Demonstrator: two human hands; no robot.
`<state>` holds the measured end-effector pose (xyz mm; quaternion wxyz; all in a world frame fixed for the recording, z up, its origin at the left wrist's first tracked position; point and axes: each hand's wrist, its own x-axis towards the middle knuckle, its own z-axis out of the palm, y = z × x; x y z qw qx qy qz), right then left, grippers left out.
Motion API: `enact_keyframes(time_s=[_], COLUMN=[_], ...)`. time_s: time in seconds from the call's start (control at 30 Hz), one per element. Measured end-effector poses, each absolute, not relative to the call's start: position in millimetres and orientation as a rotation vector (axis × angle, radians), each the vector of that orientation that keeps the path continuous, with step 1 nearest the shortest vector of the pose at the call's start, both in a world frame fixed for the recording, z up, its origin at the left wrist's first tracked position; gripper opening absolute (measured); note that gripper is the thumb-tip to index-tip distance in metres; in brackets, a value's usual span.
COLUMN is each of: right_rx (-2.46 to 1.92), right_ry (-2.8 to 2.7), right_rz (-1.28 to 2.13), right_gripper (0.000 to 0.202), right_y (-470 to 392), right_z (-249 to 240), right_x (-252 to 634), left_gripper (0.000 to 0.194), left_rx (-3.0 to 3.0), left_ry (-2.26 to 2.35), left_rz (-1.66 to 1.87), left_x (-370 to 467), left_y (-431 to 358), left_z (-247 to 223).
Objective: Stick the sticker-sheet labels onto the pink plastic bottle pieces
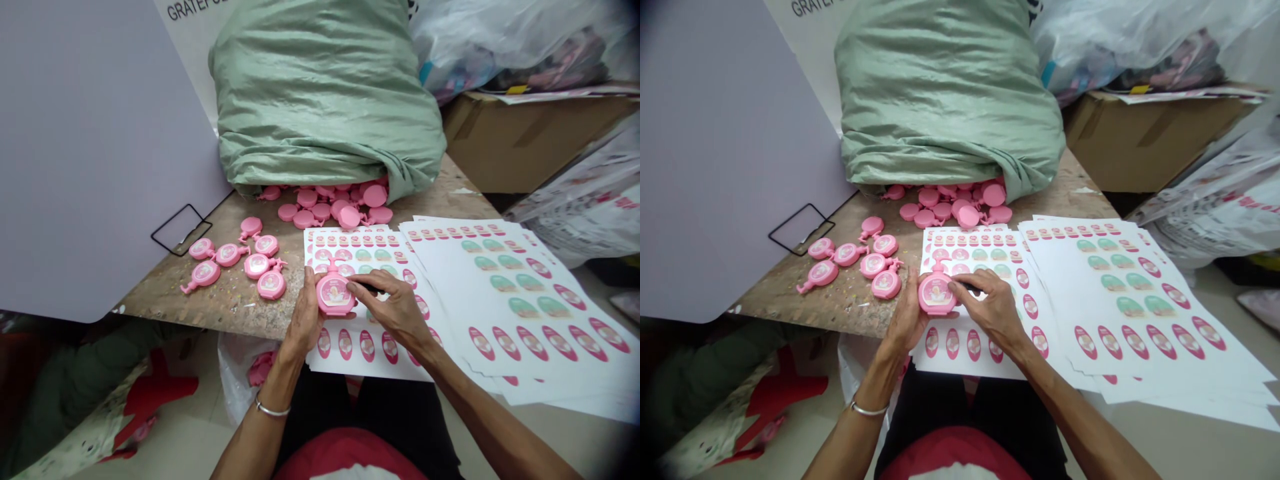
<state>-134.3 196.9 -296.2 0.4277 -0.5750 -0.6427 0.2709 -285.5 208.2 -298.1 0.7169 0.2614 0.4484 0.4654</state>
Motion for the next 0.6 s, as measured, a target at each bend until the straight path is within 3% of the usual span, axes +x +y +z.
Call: enact_keyframes(time_s=[0.23, 0.33, 0.43, 0.6], right_rx=[-1.553, -1.678, -1.58, -1.635], right_ry=[-1.812, -1.763, -1.677, -1.646], right_rz=[0.371, 0.184, 0.398, 0.527], right_gripper=[0.026, 0.038, 0.058, 0.058], right_y=[198, 200, 203, 236], right_z=[-293, -290, -294, -316], right_x=[-125, -126, -137, -129], left_gripper=[0.045, 0.042, 0.032, 0.032], left_rx=[0.834, 0.837, 0.849, 0.87], left_ry=[0.933, 0.957, 1.062, 1.209], left_rz=[0.988, 0.988, 1.037, 1.077], left_x=[-287, -286, -284, -298], left_y=[204, 202, 200, 210], left_z=[-297, -295, -294, -312])
